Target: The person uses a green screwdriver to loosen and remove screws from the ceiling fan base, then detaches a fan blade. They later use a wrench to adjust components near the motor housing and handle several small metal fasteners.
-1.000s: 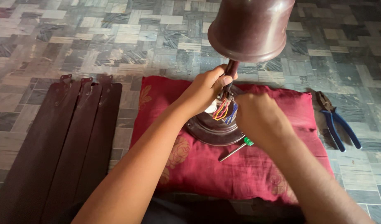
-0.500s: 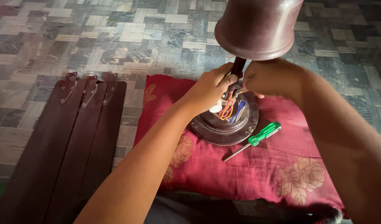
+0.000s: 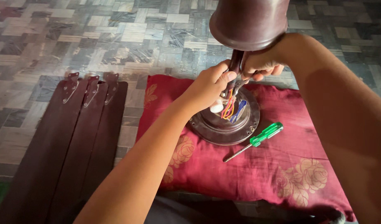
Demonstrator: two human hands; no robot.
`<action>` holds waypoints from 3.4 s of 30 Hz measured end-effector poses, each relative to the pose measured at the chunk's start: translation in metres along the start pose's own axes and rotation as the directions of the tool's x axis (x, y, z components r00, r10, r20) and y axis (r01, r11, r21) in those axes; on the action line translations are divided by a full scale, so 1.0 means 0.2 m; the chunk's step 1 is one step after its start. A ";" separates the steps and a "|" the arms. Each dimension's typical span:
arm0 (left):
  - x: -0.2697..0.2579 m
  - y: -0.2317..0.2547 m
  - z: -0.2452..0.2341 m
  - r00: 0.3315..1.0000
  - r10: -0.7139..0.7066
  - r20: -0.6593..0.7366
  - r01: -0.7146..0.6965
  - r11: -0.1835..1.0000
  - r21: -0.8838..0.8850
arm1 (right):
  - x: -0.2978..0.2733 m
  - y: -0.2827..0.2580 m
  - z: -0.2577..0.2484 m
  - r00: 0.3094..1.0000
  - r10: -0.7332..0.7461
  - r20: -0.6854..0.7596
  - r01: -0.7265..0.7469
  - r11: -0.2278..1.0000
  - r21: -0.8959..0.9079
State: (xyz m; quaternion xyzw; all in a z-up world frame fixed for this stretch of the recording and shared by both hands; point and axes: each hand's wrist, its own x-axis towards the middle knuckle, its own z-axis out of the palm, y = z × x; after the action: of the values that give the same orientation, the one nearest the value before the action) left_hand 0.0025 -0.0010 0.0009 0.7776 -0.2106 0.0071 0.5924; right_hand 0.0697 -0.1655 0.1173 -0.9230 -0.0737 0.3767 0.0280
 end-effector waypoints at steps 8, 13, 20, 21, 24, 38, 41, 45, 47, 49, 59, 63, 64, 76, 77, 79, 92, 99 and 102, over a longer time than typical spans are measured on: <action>-0.03 0.07 -0.02 0.997 -0.076 0.032 0.078 0.995 -0.059 | 0.02 0.09 0.05 0.987 0.034 -0.158 0.018 0.949 0.316; -0.02 0.07 -0.01 0.986 -0.159 0.051 0.163 0.983 -0.086 | -0.07 0.17 0.20 0.907 -0.186 -0.379 0.422 0.412 0.808; -0.02 0.01 0.01 1.000 0.027 -0.012 -0.027 0.999 0.021 | -0.19 0.24 0.39 0.713 -0.468 -0.522 0.579 -0.026 0.815; -0.01 0.01 0.01 0.999 0.039 -0.017 -0.038 0.999 0.015 | -0.19 0.25 0.40 0.704 -0.466 -0.535 0.591 -0.032 0.806; -0.02 0.02 0.01 0.998 -0.055 -0.013 0.055 0.998 -0.011 | -0.16 0.24 0.42 0.675 -0.465 -0.573 0.622 -0.059 0.781; -0.03 0.08 0.02 0.994 -0.091 -0.068 0.095 0.993 0.065 | -0.02 0.20 0.46 0.614 -0.332 -0.716 0.678 -0.242 0.694; -0.05 0.08 0.03 0.994 -0.083 -0.074 0.093 0.984 0.153 | 0.01 0.19 0.47 0.623 -0.305 -0.720 0.670 -0.267 0.693; -0.05 0.06 0.04 0.973 0.208 -0.104 -0.157 0.919 0.362 | 0.07 0.20 0.46 0.639 -0.308 -0.705 0.633 -0.310 0.710; -0.05 0.06 0.04 0.977 0.177 -0.117 -0.118 0.913 0.390 | 0.11 0.20 0.45 0.620 -0.343 -0.705 0.611 -0.353 0.709; -0.04 0.07 0.04 0.984 0.131 -0.121 -0.061 0.885 0.461 | 0.16 0.21 0.44 0.613 -0.359 -0.704 0.595 -0.377 0.710; -0.03 0.13 0.04 0.984 0.113 -0.136 -0.005 0.787 0.617 | 0.36 0.24 0.41 0.599 -0.436 -0.672 0.482 -0.473 0.737; -0.03 0.12 0.04 0.979 0.150 -0.137 -0.028 0.770 0.637 | 0.42 0.22 0.37 0.730 -0.354 -0.585 0.493 -0.322 0.808; -0.03 0.11 0.04 0.979 0.147 -0.138 -0.026 0.771 0.636 | 0.43 0.20 0.36 0.745 -0.344 -0.571 0.501 -0.276 0.820; -0.02 0.08 0.04 0.977 0.164 -0.133 -0.048 0.786 0.616 | 0.44 0.07 0.24 0.799 -0.331 -0.502 0.458 -0.204 0.865; -0.02 0.08 0.04 0.981 0.139 -0.132 -0.034 0.805 0.592 | 0.45 0.06 0.22 0.821 -0.317 -0.474 0.433 -0.194 0.880; -0.02 0.08 0.03 0.980 0.146 -0.136 -0.041 0.812 0.582 | 0.44 0.07 0.23 0.791 -0.374 -0.483 0.443 -0.193 0.875; -0.02 0.07 0.03 0.975 0.176 -0.139 -0.054 0.786 0.616 | 0.58 -0.01 0.19 0.899 -0.273 -0.342 0.361 0.025 0.932; -0.02 0.08 0.03 0.984 0.117 -0.134 -0.023 0.831 0.556 | 0.65 -0.06 0.16 0.908 -0.211 -0.362 0.397 0.154 0.905; -0.03 0.07 0.03 0.963 0.224 -0.152 -0.111 0.839 0.534 | 0.66 -0.07 0.15 0.910 -0.202 -0.363 0.401 0.201 0.894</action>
State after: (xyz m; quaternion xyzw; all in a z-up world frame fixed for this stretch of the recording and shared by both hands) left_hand -0.0090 -0.0077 0.0107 0.8820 -0.2049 0.1972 0.3758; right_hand 0.1397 -0.1311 0.0054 -0.7112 -0.0089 0.2527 0.6560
